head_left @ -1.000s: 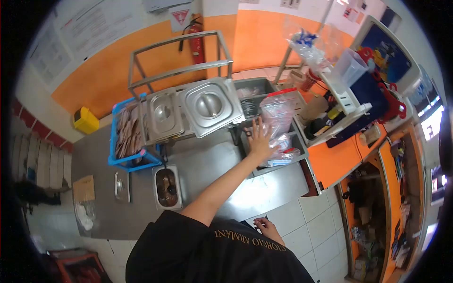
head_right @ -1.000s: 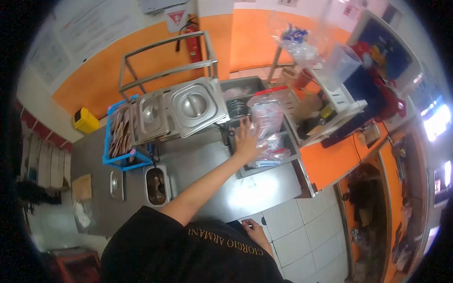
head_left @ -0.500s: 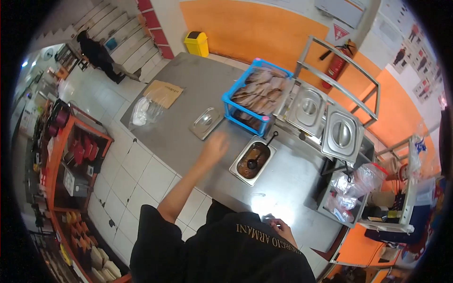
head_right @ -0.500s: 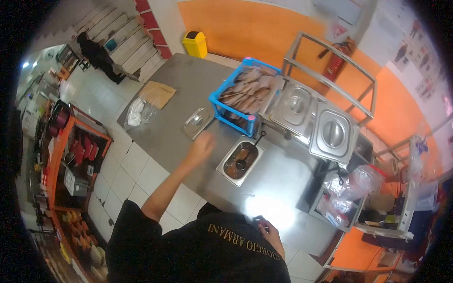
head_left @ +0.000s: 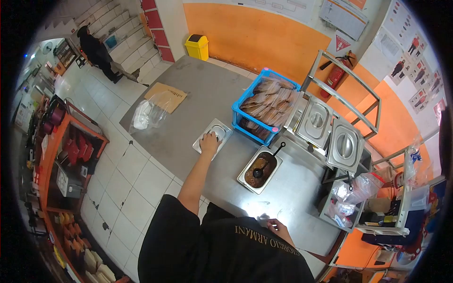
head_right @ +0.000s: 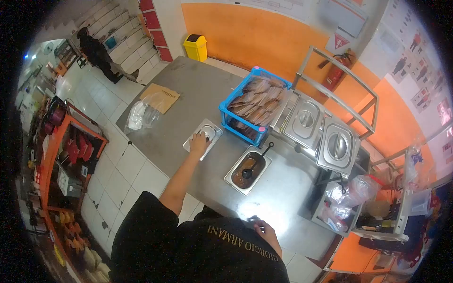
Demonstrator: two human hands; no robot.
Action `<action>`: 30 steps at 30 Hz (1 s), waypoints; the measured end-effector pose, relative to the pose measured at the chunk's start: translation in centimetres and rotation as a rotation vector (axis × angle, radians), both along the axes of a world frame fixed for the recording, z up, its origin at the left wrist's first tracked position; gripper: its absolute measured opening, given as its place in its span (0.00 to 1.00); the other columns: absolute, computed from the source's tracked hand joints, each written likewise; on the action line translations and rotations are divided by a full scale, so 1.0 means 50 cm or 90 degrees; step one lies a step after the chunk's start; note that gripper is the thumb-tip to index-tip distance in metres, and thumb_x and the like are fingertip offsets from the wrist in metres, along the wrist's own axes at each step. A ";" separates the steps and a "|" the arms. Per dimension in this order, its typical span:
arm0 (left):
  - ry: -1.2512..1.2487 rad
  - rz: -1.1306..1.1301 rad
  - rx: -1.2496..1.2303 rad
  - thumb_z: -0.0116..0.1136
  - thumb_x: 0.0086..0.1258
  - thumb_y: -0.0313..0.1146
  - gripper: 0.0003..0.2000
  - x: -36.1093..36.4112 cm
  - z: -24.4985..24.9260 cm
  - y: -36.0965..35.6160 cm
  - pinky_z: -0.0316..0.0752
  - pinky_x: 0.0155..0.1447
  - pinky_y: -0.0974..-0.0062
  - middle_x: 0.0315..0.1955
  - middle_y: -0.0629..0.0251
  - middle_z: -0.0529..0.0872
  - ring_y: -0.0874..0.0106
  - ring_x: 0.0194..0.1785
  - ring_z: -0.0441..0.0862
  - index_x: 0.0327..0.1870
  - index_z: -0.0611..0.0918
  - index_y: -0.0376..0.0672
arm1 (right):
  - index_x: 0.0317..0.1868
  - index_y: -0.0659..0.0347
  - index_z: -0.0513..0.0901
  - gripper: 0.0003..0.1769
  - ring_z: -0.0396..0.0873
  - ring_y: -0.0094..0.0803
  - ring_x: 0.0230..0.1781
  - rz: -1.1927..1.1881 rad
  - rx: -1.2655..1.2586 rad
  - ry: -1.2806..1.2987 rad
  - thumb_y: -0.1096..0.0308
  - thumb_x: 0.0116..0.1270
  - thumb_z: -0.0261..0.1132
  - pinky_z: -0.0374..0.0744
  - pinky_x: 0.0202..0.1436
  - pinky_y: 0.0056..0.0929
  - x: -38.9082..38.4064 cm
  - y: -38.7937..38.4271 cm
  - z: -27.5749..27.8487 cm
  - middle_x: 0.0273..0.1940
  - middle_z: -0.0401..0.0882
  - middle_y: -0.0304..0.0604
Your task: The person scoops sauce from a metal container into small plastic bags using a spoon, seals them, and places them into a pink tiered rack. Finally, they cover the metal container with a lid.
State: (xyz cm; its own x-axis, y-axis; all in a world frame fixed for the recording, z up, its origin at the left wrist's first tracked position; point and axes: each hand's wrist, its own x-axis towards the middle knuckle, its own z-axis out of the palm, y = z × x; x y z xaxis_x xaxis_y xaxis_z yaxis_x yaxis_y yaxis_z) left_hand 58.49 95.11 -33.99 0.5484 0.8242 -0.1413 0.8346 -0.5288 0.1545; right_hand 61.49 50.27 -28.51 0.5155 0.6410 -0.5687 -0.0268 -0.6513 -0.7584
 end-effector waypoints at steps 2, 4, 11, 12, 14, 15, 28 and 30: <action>-0.032 0.025 -0.019 0.59 0.61 0.42 0.17 -0.030 0.008 -0.021 0.71 0.51 0.59 0.43 0.56 0.82 0.59 0.52 0.76 0.45 0.77 0.40 | 0.49 0.62 0.78 0.16 0.79 0.27 0.36 -0.006 0.005 0.005 0.60 0.68 0.59 0.77 0.40 0.26 0.000 0.002 -0.005 0.38 0.81 0.43; -0.088 0.014 -0.006 0.58 0.60 0.40 0.14 -0.058 0.030 -0.048 0.72 0.49 0.59 0.40 0.55 0.83 0.57 0.47 0.77 0.41 0.78 0.39 | 0.48 0.62 0.78 0.15 0.79 0.26 0.36 -0.020 0.006 0.016 0.61 0.68 0.59 0.77 0.39 0.26 0.001 0.006 0.000 0.38 0.81 0.42; -0.316 -0.103 -0.012 0.55 0.61 0.35 0.09 -0.028 0.198 -0.232 0.74 0.43 0.56 0.33 0.53 0.83 0.52 0.37 0.79 0.31 0.76 0.37 | 0.47 0.63 0.77 0.15 0.81 0.37 0.38 -0.047 0.074 -0.105 0.61 0.67 0.59 0.78 0.41 0.31 0.034 0.040 -0.042 0.42 0.81 0.49; -0.308 -0.159 -0.028 0.55 0.60 0.35 0.09 -0.013 0.196 -0.262 0.75 0.42 0.57 0.33 0.54 0.83 0.53 0.37 0.79 0.32 0.76 0.37 | 0.47 0.63 0.77 0.16 0.81 0.36 0.38 -0.072 0.106 -0.098 0.60 0.67 0.59 0.78 0.40 0.29 0.044 0.057 -0.043 0.42 0.81 0.48; -0.311 -0.239 -0.052 0.55 0.60 0.34 0.09 0.022 0.183 -0.312 0.76 0.41 0.58 0.33 0.55 0.83 0.55 0.37 0.80 0.33 0.77 0.37 | 0.49 0.64 0.76 0.18 0.81 0.33 0.37 -0.159 0.155 -0.047 0.58 0.68 0.58 0.78 0.39 0.27 0.068 0.100 -0.049 0.42 0.80 0.47; -0.331 -0.257 -0.033 0.55 0.60 0.35 0.09 0.038 0.166 -0.331 0.75 0.40 0.58 0.31 0.55 0.83 0.55 0.37 0.80 0.33 0.76 0.38 | 0.51 0.64 0.75 0.20 0.81 0.31 0.36 -0.215 0.176 0.000 0.56 0.68 0.57 0.78 0.38 0.26 0.079 0.125 -0.051 0.43 0.79 0.46; -0.425 -0.300 -0.086 0.59 0.60 0.38 0.15 0.043 0.138 -0.333 0.76 0.43 0.57 0.33 0.48 0.82 0.53 0.40 0.81 0.42 0.78 0.36 | 0.46 0.67 0.76 0.21 0.79 0.28 0.34 -0.258 0.216 -0.182 0.59 0.61 0.66 0.76 0.40 0.27 0.154 0.333 -0.174 0.37 0.82 0.49; -0.475 -0.270 0.005 0.59 0.60 0.39 0.17 0.030 0.137 -0.320 0.75 0.45 0.58 0.33 0.47 0.81 0.53 0.40 0.81 0.44 0.78 0.35 | 0.45 0.68 0.77 0.20 0.78 0.26 0.35 -0.277 0.276 -0.122 0.59 0.61 0.66 0.76 0.41 0.27 0.154 0.337 -0.160 0.37 0.82 0.45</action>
State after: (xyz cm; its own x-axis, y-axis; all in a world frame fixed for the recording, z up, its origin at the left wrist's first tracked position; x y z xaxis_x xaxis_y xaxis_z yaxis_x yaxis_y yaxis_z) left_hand 60.01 79.10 -27.14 0.7571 0.5286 0.3840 0.2475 -0.7760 0.5802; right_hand 69.20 67.11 -36.52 0.8468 0.5016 -0.1768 -0.0575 -0.2442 -0.9680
